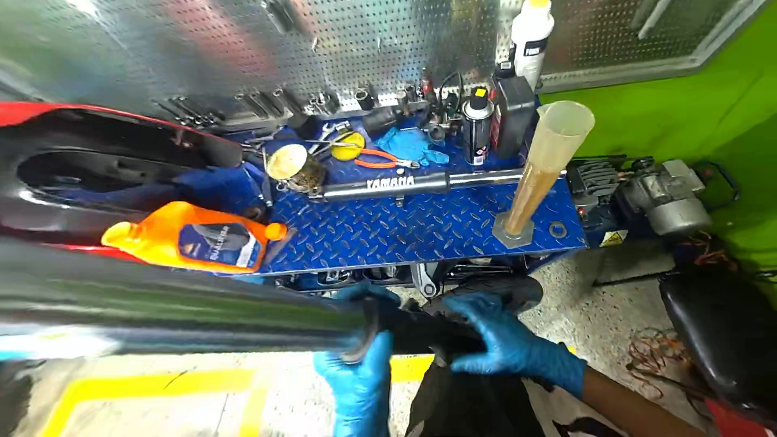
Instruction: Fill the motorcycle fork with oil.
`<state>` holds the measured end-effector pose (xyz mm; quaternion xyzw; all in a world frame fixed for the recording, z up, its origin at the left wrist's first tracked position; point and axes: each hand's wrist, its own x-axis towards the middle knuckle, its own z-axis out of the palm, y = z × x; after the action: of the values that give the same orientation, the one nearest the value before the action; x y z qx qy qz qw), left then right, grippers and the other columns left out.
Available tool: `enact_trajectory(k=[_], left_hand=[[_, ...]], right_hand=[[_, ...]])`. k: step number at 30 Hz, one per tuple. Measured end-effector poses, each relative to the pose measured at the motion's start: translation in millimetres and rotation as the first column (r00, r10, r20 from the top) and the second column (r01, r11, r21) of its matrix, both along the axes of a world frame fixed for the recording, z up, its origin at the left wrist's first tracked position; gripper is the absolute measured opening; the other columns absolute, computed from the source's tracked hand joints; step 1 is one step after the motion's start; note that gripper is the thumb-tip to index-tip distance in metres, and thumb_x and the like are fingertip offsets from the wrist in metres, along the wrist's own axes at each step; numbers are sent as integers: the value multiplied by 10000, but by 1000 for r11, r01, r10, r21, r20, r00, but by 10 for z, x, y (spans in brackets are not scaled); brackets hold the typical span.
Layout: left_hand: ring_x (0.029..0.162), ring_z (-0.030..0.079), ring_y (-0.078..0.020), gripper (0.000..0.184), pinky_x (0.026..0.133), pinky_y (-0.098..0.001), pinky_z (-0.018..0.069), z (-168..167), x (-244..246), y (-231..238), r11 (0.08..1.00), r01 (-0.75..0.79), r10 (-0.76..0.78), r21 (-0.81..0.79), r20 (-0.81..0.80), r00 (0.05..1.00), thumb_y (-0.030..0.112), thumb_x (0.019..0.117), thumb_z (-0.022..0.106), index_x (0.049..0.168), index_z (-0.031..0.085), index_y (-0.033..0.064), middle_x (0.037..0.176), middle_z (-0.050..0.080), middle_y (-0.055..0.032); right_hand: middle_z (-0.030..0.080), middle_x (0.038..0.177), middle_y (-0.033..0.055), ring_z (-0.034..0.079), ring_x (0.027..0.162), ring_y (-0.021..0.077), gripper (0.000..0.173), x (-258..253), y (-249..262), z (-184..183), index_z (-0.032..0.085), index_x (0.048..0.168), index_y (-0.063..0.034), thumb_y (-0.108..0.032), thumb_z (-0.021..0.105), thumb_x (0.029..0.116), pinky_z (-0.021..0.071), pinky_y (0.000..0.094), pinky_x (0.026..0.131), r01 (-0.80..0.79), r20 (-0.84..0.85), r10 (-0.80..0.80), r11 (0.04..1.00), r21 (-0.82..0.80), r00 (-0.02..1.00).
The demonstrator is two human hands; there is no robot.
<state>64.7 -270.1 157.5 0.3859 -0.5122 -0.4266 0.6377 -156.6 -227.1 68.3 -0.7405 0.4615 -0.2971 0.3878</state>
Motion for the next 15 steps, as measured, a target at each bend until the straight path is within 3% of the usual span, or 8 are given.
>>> enact_trajectory(k=[2,5,7,10,13,15], left_hand=[[927,721,-197,556,823,-373,622,-298,-219,144,998,18,-17,65,-9,1000,312,724,902,1188,663,122,1036,739,-49],[948,724,-178,540,843,-363,624,-604,-386,213,995,99,-101,21,81,992,310,718,899,1187,675,159,1065,741,-24],[971,726,-188,534,862,-366,624,-656,-389,149,970,239,-241,32,144,960,293,744,875,1215,664,157,1099,739,-37],[1032,718,-167,341,941,-357,594,-462,-371,78,908,399,-411,131,76,909,227,872,793,1204,721,203,1124,752,-16],[900,721,-158,139,870,-352,601,-104,-455,44,909,386,-400,156,68,914,238,907,734,1035,700,198,952,743,5],[870,714,-138,83,852,-334,594,27,-536,45,902,412,-425,130,92,900,234,930,716,992,682,190,907,731,22]], right_hand=[[562,1463,154,493,1383,344,933,144,-85,59,465,1520,-125,-592,795,783,357,562,1164,-92,-55,92,996,3,994],[599,1395,199,544,1325,368,841,127,-36,-196,502,1467,-73,-503,807,813,400,548,1130,-82,-59,81,997,-5,995],[622,1358,203,576,1290,353,775,93,17,-370,517,1458,-63,-381,825,822,432,508,1111,-26,2,26,999,35,1000],[631,1368,166,587,1293,313,741,53,73,-732,524,1483,-107,-336,817,842,465,466,1104,63,44,-64,998,30,997],[604,1442,117,578,1328,276,706,-11,137,-1175,515,1502,-136,-334,788,882,473,470,1109,123,30,-125,991,45,992],[597,1459,95,577,1335,273,704,-70,142,-1414,503,1514,-158,-310,781,885,476,487,1105,152,4,-152,987,58,988]])
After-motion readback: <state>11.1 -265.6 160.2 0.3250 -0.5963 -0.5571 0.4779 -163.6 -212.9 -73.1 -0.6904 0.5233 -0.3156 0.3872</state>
